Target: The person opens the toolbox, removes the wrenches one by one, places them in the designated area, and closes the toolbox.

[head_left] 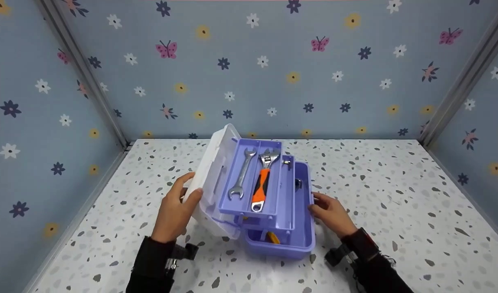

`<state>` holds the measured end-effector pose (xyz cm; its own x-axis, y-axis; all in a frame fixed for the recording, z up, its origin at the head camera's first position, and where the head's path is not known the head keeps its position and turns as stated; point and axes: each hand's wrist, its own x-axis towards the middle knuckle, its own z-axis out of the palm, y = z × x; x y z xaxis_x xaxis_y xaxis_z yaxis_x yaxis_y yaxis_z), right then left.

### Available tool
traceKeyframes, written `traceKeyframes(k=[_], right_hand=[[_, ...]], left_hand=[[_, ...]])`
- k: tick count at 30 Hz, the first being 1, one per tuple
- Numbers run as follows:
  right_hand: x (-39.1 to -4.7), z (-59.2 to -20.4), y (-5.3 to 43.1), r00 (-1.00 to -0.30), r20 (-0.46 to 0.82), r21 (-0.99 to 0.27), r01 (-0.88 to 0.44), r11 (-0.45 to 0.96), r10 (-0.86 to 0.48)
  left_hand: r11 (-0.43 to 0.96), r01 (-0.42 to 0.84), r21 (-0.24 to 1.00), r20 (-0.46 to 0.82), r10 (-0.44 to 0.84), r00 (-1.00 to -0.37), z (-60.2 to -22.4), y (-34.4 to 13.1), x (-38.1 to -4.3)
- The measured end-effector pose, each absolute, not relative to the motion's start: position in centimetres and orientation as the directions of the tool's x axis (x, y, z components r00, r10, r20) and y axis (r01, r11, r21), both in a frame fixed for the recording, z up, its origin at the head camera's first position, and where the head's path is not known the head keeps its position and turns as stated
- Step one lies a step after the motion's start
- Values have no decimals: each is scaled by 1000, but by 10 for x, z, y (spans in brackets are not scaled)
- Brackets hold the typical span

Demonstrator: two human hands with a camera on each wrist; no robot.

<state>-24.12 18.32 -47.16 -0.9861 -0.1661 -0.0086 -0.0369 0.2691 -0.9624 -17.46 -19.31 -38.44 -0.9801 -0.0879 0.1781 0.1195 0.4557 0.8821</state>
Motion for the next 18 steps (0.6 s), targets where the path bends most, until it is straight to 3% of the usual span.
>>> traceKeyframes(k=[18], right_hand=[[-239,-471,182,-983,13,-943,-73,326,-183]], left_hand=[[-6,-144,990,-143,-149,-978,-437,-228,-194]])
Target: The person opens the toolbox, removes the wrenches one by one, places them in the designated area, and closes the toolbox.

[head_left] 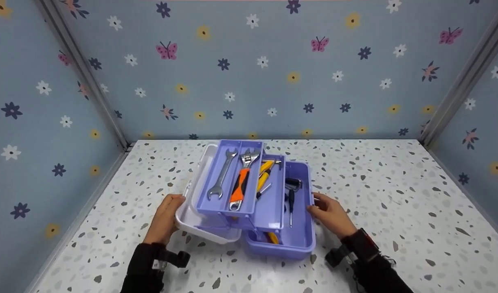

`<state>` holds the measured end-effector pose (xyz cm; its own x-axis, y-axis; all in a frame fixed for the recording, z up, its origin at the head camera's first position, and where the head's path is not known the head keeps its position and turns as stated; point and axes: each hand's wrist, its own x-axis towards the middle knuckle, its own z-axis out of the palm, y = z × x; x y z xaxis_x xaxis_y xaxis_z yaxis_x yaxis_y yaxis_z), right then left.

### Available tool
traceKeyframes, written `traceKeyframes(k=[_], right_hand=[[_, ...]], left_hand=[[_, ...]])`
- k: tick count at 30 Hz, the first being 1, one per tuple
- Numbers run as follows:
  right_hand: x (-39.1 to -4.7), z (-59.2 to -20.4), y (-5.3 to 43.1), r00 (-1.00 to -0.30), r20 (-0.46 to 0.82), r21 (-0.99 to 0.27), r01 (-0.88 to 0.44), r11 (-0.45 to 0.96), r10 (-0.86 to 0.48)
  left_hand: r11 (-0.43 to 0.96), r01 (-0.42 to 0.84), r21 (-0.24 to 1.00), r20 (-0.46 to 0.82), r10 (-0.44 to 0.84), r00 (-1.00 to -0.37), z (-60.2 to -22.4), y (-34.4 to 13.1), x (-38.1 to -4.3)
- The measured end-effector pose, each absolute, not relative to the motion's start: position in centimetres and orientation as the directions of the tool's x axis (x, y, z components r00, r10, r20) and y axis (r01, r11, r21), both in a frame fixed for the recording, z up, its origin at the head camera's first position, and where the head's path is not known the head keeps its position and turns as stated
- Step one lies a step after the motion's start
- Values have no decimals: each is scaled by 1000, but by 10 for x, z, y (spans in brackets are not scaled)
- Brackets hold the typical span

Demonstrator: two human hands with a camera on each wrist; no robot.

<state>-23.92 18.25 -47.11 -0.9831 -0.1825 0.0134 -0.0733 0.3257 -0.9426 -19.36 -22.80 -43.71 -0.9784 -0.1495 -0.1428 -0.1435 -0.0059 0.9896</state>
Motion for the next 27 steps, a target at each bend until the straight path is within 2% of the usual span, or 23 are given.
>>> traceKeyframes(k=[8,13,21,27], right_hand=[[-239,-471,182,-983,11,-940,-73,334,-185],[-240,-473,183,-980,9,-947,-72,313,-198],[-241,-475,181,-985,1,-942,-59,332,-172],[-240,-474,181,-986,-8,-940,-50,336,-167]], left_hand=[[-129,-201,971,-214,-96,-972,-462,-234,-197],[-110,-237,965,-250,-120,-961,-472,-238,-198],[107,-218,970,-193,-204,-960,-476,-241,-192],[371,-169,913,-77,-249,-965,-476,-243,-193]])
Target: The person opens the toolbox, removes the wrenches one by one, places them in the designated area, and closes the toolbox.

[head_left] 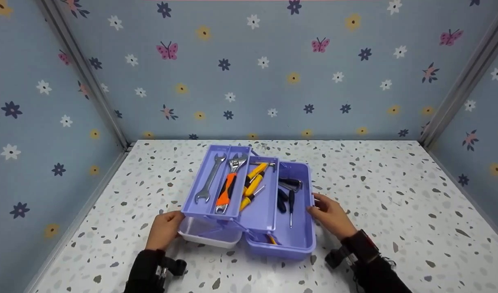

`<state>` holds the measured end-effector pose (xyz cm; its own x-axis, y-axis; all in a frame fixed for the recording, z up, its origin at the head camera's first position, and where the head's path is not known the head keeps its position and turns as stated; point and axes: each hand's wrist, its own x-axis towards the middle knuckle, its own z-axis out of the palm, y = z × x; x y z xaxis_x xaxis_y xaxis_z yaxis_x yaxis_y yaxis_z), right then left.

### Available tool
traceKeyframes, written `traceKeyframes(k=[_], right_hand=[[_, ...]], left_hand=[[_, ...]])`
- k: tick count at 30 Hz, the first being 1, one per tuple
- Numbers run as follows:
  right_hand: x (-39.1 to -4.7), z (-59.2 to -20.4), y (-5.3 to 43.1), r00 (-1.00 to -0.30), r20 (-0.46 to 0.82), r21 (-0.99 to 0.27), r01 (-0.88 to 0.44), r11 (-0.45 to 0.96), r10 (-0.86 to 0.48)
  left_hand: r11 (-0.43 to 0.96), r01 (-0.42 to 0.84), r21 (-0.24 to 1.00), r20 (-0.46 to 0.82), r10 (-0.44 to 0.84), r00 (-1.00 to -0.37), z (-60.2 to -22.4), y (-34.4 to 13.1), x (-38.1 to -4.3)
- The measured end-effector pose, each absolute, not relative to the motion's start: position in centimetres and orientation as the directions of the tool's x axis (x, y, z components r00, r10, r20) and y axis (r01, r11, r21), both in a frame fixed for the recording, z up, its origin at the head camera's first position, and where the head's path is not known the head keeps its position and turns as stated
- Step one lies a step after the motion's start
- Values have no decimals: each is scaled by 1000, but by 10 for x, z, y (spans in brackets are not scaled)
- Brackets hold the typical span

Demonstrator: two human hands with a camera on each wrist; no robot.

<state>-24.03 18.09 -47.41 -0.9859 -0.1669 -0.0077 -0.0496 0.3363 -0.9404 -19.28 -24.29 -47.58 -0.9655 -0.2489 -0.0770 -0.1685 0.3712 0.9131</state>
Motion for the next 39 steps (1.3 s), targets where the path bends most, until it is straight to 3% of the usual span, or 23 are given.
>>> traceKeyframes(k=[6,19,26,32,39], right_hand=[[-240,-475,181,-986,-18,-944,-39,328,-168],[-239,-473,181,-984,-18,-948,-40,317,-179],[-238,-474,183,-983,-17,-949,-41,312,-182],[-239,-472,185,-983,-19,-937,-46,346,-181],[-237,-470,183,-982,-19,-929,-52,367,-186]], left_hand=[[556,-123,822,7,-226,-974,-478,-244,-194],[578,-148,803,-31,-208,-978,-463,-243,-189],[553,-54,831,118,-271,-955,-415,-233,-189],[636,90,766,232,-142,-962,-365,-214,-198],[802,126,583,165,35,-986,-331,-190,-226]])
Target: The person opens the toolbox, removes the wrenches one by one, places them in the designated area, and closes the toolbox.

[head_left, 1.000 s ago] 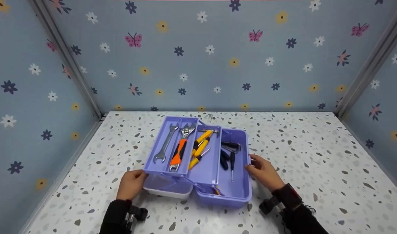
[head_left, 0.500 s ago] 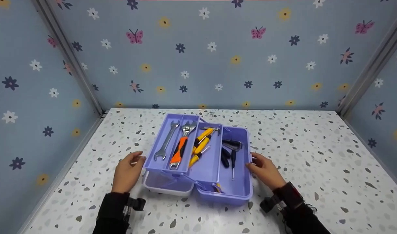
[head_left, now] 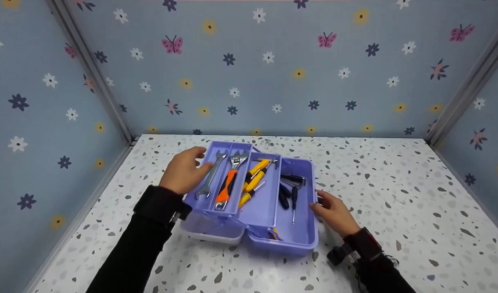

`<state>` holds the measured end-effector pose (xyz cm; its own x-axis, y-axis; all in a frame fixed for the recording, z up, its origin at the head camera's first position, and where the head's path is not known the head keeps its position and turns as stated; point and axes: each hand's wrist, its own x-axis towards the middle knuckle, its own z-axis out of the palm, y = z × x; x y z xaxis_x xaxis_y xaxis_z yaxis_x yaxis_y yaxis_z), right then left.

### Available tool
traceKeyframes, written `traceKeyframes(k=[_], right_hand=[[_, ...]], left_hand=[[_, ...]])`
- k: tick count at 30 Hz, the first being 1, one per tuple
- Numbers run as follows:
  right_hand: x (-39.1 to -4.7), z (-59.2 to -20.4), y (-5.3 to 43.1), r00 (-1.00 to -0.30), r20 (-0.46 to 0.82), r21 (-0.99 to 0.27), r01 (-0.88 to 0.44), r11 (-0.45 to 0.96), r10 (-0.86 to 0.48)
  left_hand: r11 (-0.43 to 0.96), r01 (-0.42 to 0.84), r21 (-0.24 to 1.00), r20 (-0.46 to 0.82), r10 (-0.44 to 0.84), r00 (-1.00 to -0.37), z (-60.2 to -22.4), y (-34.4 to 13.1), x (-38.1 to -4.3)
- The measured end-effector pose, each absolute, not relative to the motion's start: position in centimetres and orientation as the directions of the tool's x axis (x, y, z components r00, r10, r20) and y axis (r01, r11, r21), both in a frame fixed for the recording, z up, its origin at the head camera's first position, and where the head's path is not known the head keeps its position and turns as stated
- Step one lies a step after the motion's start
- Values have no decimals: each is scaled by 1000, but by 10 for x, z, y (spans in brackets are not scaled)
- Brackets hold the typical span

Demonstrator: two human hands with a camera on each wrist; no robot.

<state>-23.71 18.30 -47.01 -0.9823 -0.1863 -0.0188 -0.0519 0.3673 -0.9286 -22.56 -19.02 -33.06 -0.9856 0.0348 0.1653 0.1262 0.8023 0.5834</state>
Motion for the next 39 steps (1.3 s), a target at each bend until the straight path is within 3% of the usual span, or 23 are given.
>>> traceKeyframes(k=[7,14,21,31,39], right_hand=[[-236,-471,180,-981,-13,-945,-51,323,-195],[-238,-470,178,-983,-24,-938,-41,345,-181],[-237,-470,180,-984,-39,-934,-27,357,-176],[-237,-470,183,-980,-26,-939,-43,341,-195],[-238,-471,183,-981,3,-944,-67,323,-194]], left_hand=[[915,130,382,59,117,-991,-331,-178,-251],[960,108,257,-118,142,-983,-339,-173,-256],[975,148,168,-145,173,-974,-341,-164,-257],[978,189,88,-171,202,-964,-332,-156,-264],[977,167,131,-185,190,-964,-332,-158,-263]])
